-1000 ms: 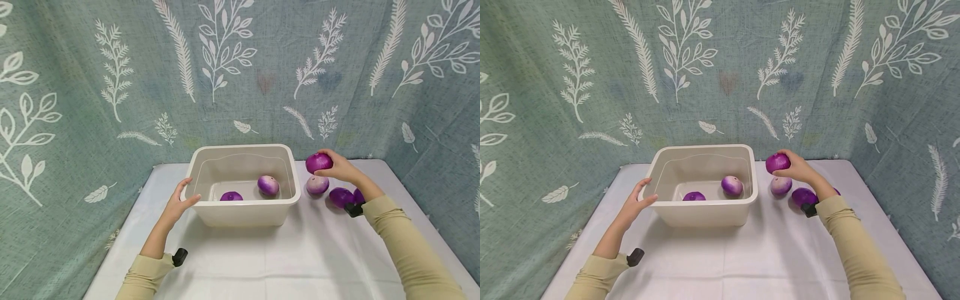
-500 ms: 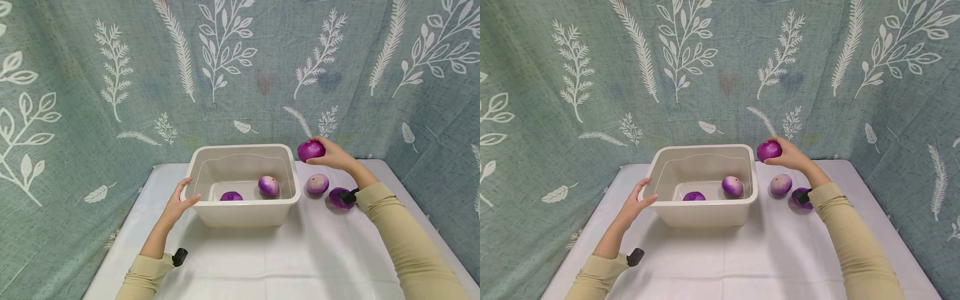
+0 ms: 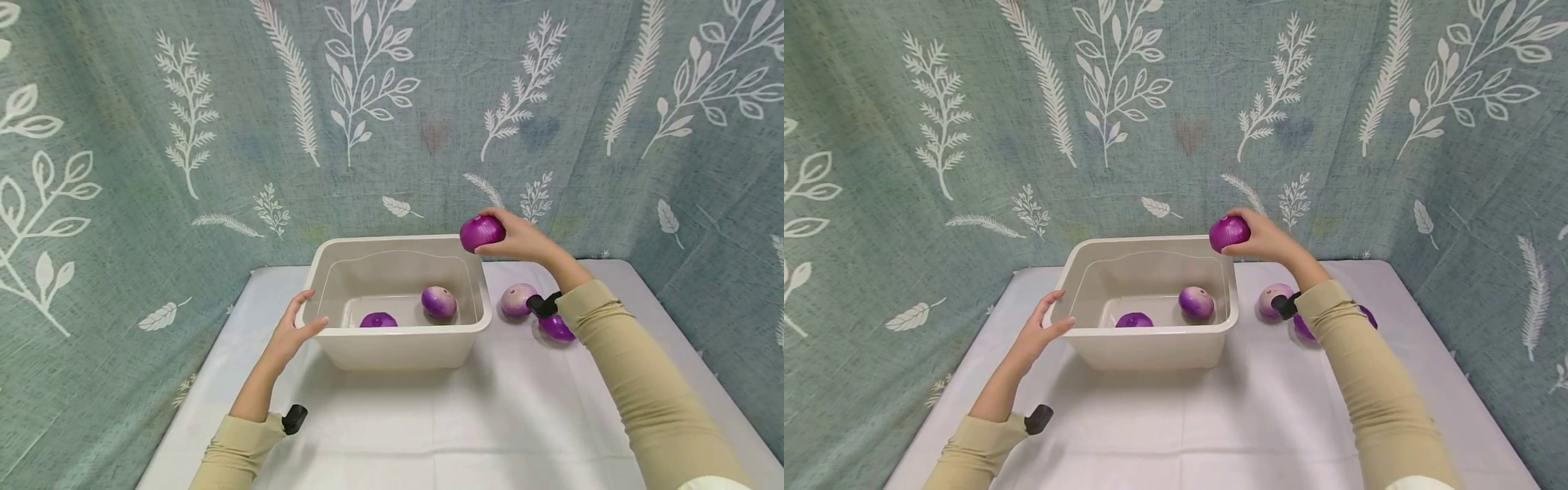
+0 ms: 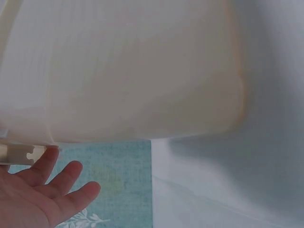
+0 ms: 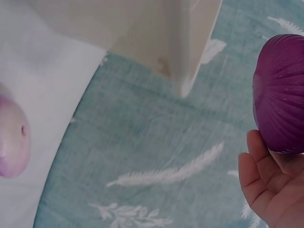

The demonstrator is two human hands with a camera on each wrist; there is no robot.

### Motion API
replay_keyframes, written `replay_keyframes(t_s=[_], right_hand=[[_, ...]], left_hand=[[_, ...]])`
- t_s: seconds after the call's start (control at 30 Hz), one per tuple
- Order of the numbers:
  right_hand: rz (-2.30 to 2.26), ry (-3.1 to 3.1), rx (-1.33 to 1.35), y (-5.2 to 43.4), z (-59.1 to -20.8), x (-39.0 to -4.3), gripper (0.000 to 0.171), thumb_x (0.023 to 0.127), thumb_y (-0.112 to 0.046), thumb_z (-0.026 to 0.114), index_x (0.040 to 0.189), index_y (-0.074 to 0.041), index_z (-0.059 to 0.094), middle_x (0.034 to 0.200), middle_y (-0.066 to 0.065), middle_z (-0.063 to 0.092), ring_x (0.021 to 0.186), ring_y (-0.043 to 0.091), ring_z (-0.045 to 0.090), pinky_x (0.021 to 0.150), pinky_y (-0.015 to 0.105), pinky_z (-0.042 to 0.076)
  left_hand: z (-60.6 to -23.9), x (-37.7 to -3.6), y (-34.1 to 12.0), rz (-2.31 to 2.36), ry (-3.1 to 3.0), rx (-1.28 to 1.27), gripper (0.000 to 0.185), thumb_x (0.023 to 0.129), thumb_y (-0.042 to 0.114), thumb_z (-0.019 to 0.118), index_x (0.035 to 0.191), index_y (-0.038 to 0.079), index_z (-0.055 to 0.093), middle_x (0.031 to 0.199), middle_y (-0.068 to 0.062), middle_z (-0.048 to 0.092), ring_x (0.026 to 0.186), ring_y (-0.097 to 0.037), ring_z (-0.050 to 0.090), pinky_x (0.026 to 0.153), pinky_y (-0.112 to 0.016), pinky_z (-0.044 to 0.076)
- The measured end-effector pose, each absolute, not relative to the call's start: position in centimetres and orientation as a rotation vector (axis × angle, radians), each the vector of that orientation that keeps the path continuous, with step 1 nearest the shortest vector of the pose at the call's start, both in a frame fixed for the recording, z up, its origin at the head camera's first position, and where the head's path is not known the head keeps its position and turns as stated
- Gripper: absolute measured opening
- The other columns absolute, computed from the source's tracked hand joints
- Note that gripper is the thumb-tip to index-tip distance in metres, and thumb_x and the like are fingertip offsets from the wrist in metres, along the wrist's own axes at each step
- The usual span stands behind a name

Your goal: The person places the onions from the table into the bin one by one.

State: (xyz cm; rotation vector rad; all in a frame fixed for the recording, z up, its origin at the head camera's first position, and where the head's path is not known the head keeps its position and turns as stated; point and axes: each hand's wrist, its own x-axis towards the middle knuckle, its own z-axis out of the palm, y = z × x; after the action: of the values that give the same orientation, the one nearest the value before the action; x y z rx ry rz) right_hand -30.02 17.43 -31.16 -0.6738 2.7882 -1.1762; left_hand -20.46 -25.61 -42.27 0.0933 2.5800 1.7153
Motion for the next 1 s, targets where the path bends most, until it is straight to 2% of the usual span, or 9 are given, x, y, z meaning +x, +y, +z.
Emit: replay_keyframes(t_s=[0.53,1.0], right_hand=[[-1.233,2.684,-0.801,12.9,-31.0,-30.6,0.07,0.076,-0.019,0.072,0.134,-0.005,0.036,0.13,0.019,0.044,0.112,0.034,0.05,0.091,0.046,0.044],[-1.2,2.643,-0.82,9.3,-31.6,-30.6,0.07,0.076,-0.025,0.071,0.135,-0.011,0.036,0.129,0.014,0.046,0.11,0.031,0.051,0.089,0.044,0.045]], left_hand=[[-41.7,-20.2,-25.3,1.745,2.551,0.085,0.07,0.085,0.024,0.061,0.143,0.015,0.022,0.151,-0.014,0.012,0.137,-0.034,0.01,0.103,-0.061,0.018],[-42.1,-20.4,-25.4,1.729,2.566,0.071,0.07,0.086,0.024,0.061,0.143,0.018,0.022,0.152,-0.012,0.011,0.138,-0.033,0.01,0.104,-0.06,0.017]])
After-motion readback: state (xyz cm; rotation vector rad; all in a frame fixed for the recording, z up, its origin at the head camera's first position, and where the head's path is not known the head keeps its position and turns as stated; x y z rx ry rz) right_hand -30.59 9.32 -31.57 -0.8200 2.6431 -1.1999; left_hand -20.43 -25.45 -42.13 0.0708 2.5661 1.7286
